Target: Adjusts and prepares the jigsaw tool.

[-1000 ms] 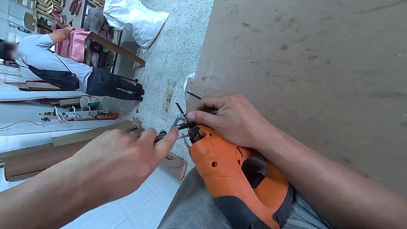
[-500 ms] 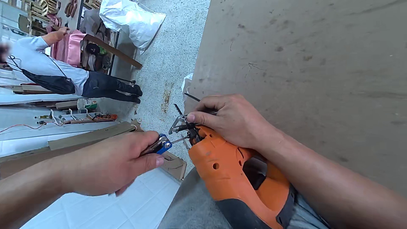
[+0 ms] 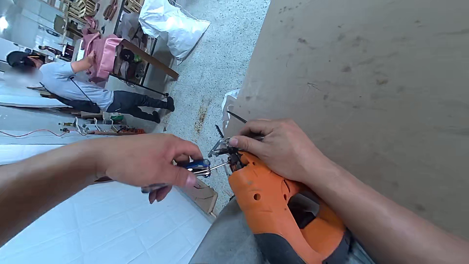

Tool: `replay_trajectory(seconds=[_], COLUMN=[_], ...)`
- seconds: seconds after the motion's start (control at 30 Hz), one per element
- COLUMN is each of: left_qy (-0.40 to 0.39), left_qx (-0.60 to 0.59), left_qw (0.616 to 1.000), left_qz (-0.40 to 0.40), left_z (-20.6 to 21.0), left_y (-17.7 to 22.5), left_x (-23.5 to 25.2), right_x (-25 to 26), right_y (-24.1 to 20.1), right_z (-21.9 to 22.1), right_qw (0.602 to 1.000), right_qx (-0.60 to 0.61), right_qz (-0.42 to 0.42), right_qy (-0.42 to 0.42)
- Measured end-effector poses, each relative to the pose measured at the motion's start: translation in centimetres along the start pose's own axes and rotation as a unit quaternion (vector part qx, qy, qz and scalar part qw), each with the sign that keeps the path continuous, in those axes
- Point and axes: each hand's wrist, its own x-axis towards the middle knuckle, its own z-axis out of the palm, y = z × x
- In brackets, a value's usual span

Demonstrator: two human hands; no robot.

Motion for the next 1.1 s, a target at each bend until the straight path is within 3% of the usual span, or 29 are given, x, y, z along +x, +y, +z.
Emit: replay_trajectory(seconds=[0.07, 0.17, 0.23, 0.3, 0.33, 0.37, 0.43, 0.5, 0.57, 0.63, 0.67, 0.7, 0.73, 0.8, 0.9, 1.0, 1.1], left_qy=[-0.042, -0.097, -0.070, 0.013, 0.062, 0.120, 0.216, 0.278, 0.328, 0.319, 0.255, 0.172, 0.094, 0.002, -0.073, -0.082, -0.011], left_qx=[-0.134, -0.164, -0.074, 0.156, 0.329, 0.484, 0.636, 0.655, 0.591, 0.440, 0.315, 0.179, 0.044, -0.153, -0.299, -0.292, -0.114], left_qw=[0.990, 0.982, 0.994, 0.987, 0.942, 0.864, 0.723, 0.682, 0.721, 0.836, 0.914, 0.968, 0.994, 0.988, 0.951, 0.952, 0.993], left_qz=[0.008, -0.009, -0.028, -0.019, 0.009, 0.069, 0.161, 0.166, 0.150, 0.080, 0.017, -0.027, -0.039, -0.020, 0.022, 0.032, 0.013], left_z=[0.5, 1.6, 1.7, 2.1, 2.6, 3.2, 4.5, 5.6, 6.6, 6.7, 6.2, 5.2, 4.3, 3.6, 4.1, 4.6, 4.5], left_y=[-1.1, -1.9, -1.2, -0.3, -0.2, -0.5, -1.4, -2.5, -3.4, -3.3, -2.8, -2.6, -2.9, -4.2, -6.0, -6.7, -5.5], left_x=[0.6, 0.9, 0.8, 0.6, 0.6, 0.7, 0.9, 0.9, 1.0, 1.1, 1.0, 1.1, 1.5, 2.4, 3.2, 3.4, 3.2], right_x=[0.0, -0.2, -0.3, -0.3, -0.3, -0.3, -0.3, -0.4, -0.4, -0.4, -0.5, -0.5, -0.4, -0.5, -0.7, -0.7, -0.4], right_y=[0.0, 0.0, -0.1, -0.3, -0.3, -0.2, -0.1, -0.1, -0.2, -0.1, -0.1, -0.2, -0.3, -0.3, -0.4, -0.3, -0.3], right_z=[0.0, 0.0, 0.1, 0.2, 0.3, 0.4, 0.6, 0.7, 1.0, 1.2, 1.4, 1.5, 1.7, 1.9, 1.9, 2.0, 2.1], right_qw=[1.000, 1.000, 1.000, 1.000, 1.000, 1.000, 1.000, 0.999, 0.999, 0.999, 0.999, 0.999, 0.998, 0.998, 0.998, 0.997, 0.996], right_qx=[0.006, 0.011, 0.006, -0.001, -0.005, -0.010, -0.020, -0.026, -0.030, -0.035, -0.038, -0.046, -0.055, -0.065, -0.062, -0.072, -0.085], right_qz=[-0.008, -0.009, -0.006, -0.006, -0.009, -0.010, -0.007, -0.003, -0.006, -0.007, -0.010, -0.011, -0.012, -0.016, -0.016, -0.025, -0.024], right_qy=[-0.001, -0.009, -0.022, -0.025, -0.021, -0.015, 0.001, 0.021, 0.027, 0.029, 0.026, 0.020, 0.013, 0.008, 0.008, -0.004, -0.021])
